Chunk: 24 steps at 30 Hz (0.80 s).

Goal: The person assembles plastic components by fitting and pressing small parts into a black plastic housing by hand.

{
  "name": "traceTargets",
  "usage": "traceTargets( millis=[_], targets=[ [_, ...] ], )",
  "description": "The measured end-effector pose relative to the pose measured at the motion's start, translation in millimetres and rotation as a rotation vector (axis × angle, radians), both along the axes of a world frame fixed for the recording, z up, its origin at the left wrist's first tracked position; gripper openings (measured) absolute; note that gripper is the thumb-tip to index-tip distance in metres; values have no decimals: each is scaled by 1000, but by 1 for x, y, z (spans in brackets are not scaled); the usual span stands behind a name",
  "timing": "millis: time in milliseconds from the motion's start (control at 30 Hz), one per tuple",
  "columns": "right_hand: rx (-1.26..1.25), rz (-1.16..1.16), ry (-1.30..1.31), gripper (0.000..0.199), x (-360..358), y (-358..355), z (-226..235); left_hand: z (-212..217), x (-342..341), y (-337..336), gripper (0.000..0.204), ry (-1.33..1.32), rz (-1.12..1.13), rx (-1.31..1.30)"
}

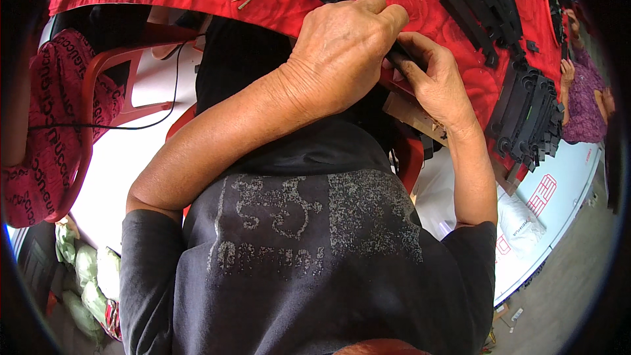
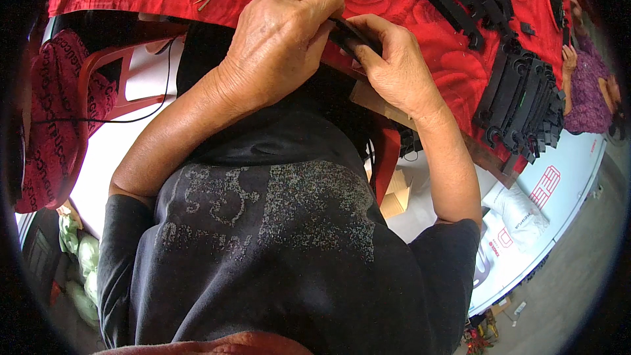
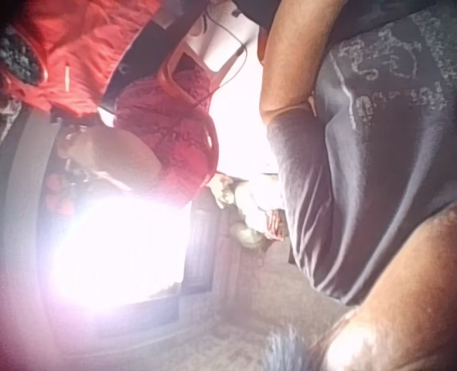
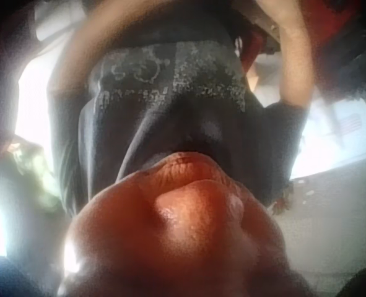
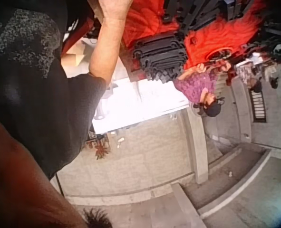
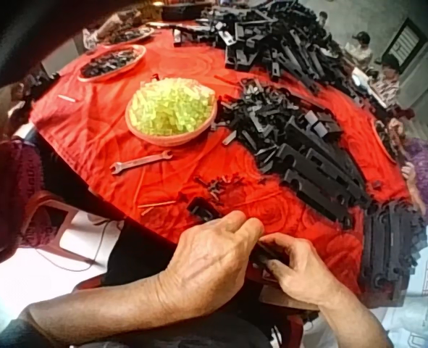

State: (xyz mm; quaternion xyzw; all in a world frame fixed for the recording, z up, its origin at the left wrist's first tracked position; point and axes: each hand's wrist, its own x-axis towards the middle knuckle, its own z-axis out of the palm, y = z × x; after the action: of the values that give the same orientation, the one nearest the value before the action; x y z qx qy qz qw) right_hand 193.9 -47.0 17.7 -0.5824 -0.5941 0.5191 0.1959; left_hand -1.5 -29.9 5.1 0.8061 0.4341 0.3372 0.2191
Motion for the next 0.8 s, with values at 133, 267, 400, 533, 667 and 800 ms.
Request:
traceTargets(
  millis=[133,267,400,533,667,800],
  targets=[
    [-16,-22,64,29,1,-3,-2,4,4,-2,17,-7,-19,58],
    [-58,-14,49,30,5,0,-5,2,4,0,20,6,-26,33],
    [-96,-43,95,31,4,-2,-3,5,4,0,20,33,-32,39],
    [-61,-54,113,31,4,-3,-5,6,7,2,20,41,-36,70],
    [-73,-34,77,30,5,-1,-4,9,9,2,21,44,-45,78],
    [15,-25,63,30,4,-3,-8,5,6,3,21,55,-49,77]
  ],
)
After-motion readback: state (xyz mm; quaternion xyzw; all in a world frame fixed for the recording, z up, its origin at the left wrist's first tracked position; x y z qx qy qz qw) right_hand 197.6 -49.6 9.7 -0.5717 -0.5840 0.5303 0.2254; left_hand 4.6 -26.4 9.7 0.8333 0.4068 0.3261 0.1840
